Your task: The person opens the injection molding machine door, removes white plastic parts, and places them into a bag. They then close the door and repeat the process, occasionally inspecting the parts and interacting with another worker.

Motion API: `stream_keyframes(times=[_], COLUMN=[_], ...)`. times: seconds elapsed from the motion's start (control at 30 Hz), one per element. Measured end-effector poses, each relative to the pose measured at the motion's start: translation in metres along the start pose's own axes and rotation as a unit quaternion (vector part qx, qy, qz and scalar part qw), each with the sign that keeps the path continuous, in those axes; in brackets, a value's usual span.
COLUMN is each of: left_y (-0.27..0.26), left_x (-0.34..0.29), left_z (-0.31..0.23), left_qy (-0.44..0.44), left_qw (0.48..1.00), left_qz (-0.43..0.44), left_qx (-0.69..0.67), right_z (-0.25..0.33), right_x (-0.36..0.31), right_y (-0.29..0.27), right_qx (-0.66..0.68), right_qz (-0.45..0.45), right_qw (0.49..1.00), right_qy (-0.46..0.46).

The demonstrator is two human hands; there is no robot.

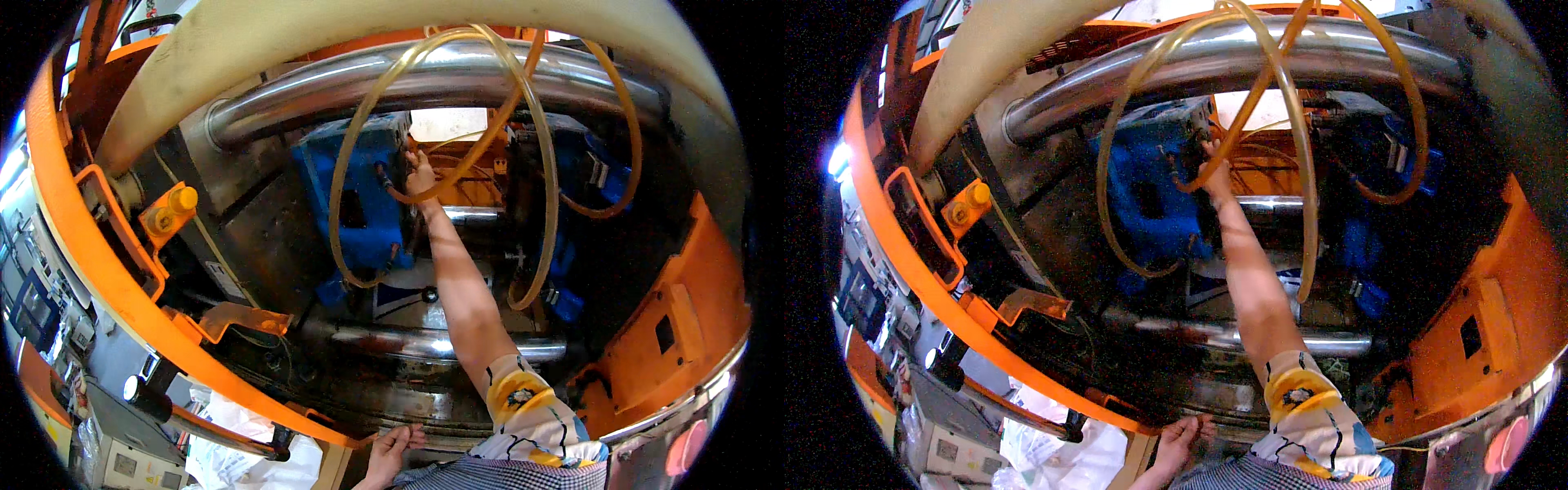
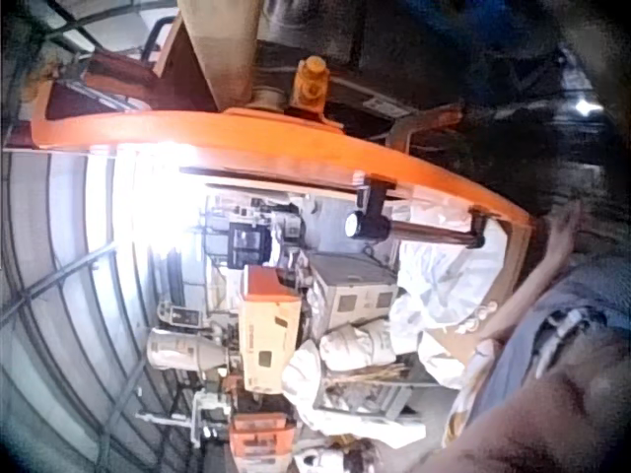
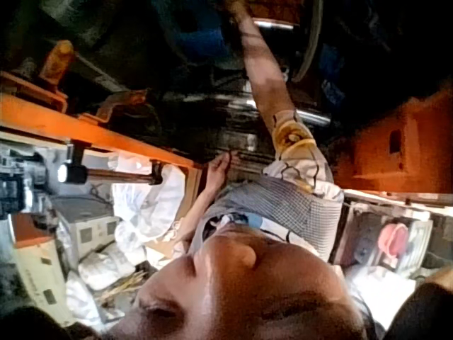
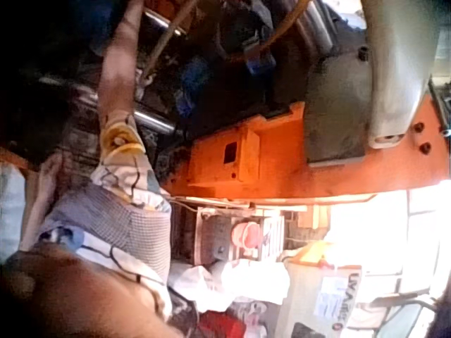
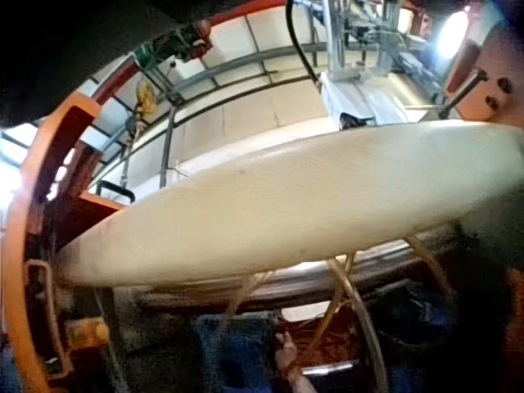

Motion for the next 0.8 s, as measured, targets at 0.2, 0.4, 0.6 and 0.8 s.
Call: stream_keyframes(times=[0.2,0.4,0.6,0.8], left_y=[0.005,0.004,0.006,0.005], left_x=[0.001,0.004,0.002,0.0], left_z=[-0.014,-0.006,-0.008,-0.006], left_qy=[0.005,-0.005,-0.001,-0.003], left_qw=[0.999,0.999,0.998,0.998], left_qz=[0.006,0.012,0.009,0.006], left_qx=[0.051,0.038,0.064,0.064], right_z=[0.025,0.018,0.042,0.044], right_x=[0.005,-0.021,-0.024,-0.024], right_y=[-0.013,-0.042,-0.033,-0.033], right_qx=[0.211,0.128,0.032,0.162], right_qz=[0.062,0.028,0.061,0.088], right_qw=[0.962,0.962,0.989,0.953], right_qy=[0.16,0.238,0.134,0.239])
Point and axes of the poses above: each hand's wrist, its own x-axis towards the middle knuckle, its own y-axis out of the palm, z = x × y, the point moved 2 cm from there along x, towards the middle knuckle, and after that the axes turned 9 degrees about x, right-handed, at the moved point
